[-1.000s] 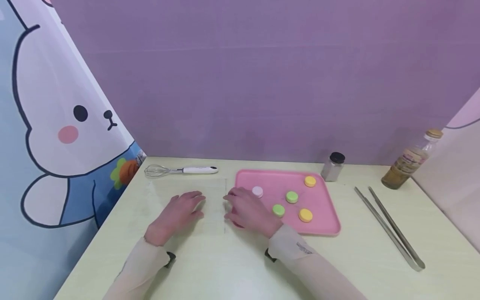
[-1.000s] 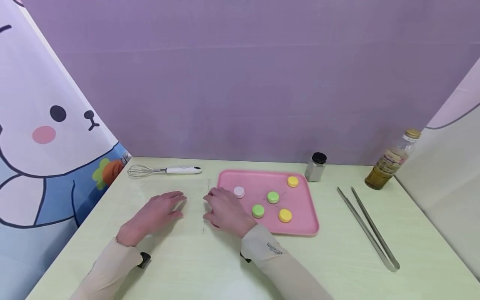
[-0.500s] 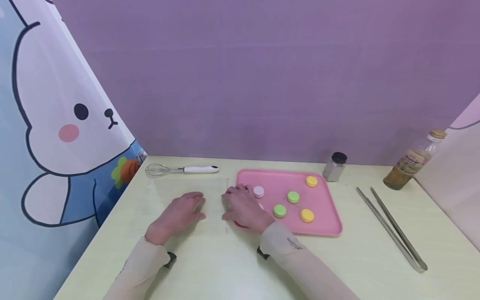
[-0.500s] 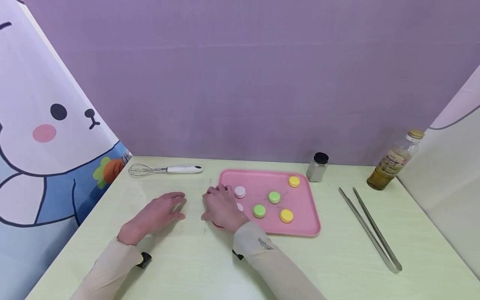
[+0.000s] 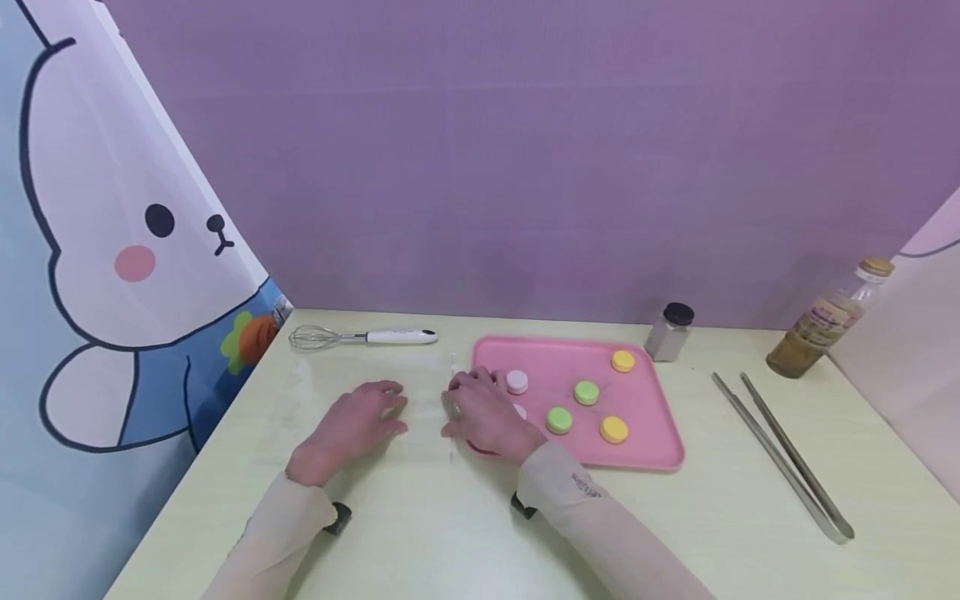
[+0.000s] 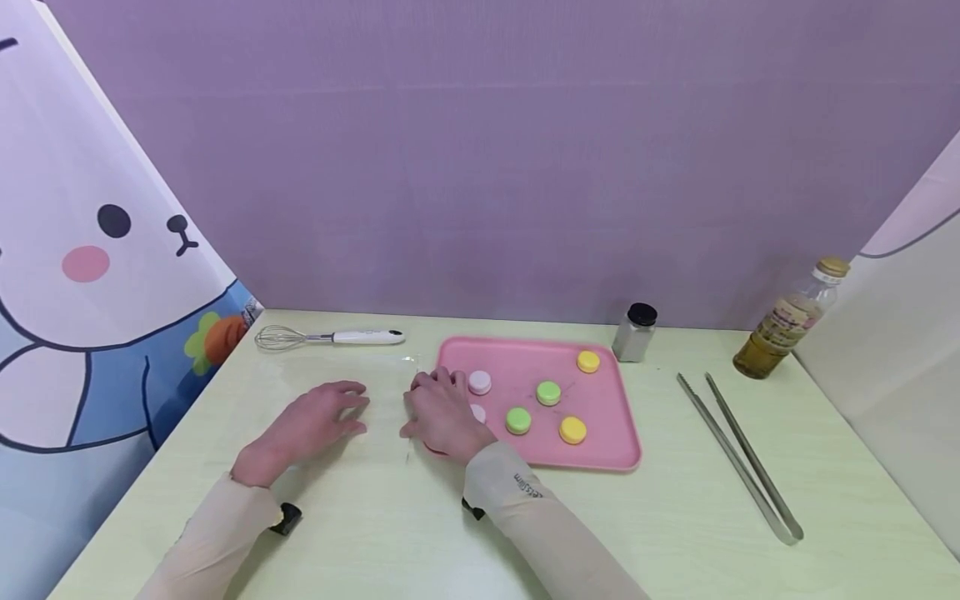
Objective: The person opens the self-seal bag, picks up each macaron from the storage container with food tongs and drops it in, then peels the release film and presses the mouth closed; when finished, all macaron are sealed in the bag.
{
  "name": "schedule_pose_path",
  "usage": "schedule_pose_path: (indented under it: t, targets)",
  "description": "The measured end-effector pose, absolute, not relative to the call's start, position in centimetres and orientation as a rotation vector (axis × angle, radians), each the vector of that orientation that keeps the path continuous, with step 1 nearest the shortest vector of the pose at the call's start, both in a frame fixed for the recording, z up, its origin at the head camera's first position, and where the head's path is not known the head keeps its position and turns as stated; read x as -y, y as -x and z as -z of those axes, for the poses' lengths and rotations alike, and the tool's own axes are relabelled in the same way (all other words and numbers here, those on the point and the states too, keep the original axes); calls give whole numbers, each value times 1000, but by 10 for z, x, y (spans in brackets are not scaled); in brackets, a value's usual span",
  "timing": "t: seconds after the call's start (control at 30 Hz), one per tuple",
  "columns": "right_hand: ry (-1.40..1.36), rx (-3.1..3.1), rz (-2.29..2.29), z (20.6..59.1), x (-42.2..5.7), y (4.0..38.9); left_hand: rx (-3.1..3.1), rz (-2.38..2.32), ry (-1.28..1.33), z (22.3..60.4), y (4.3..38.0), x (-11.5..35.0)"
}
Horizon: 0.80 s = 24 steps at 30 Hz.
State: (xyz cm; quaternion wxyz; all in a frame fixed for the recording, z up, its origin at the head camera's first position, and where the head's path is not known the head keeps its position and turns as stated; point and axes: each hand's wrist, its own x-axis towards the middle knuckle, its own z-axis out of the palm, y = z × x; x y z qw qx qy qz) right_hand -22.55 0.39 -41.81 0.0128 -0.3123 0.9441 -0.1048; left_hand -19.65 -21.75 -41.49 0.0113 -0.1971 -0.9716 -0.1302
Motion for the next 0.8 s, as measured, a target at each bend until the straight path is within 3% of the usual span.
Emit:
schedule_pose_path:
  t: [0.8]
  targets:
    - [963, -2936, 303, 417, -3, 225, 2763, 639, 593, 419, 200, 231]
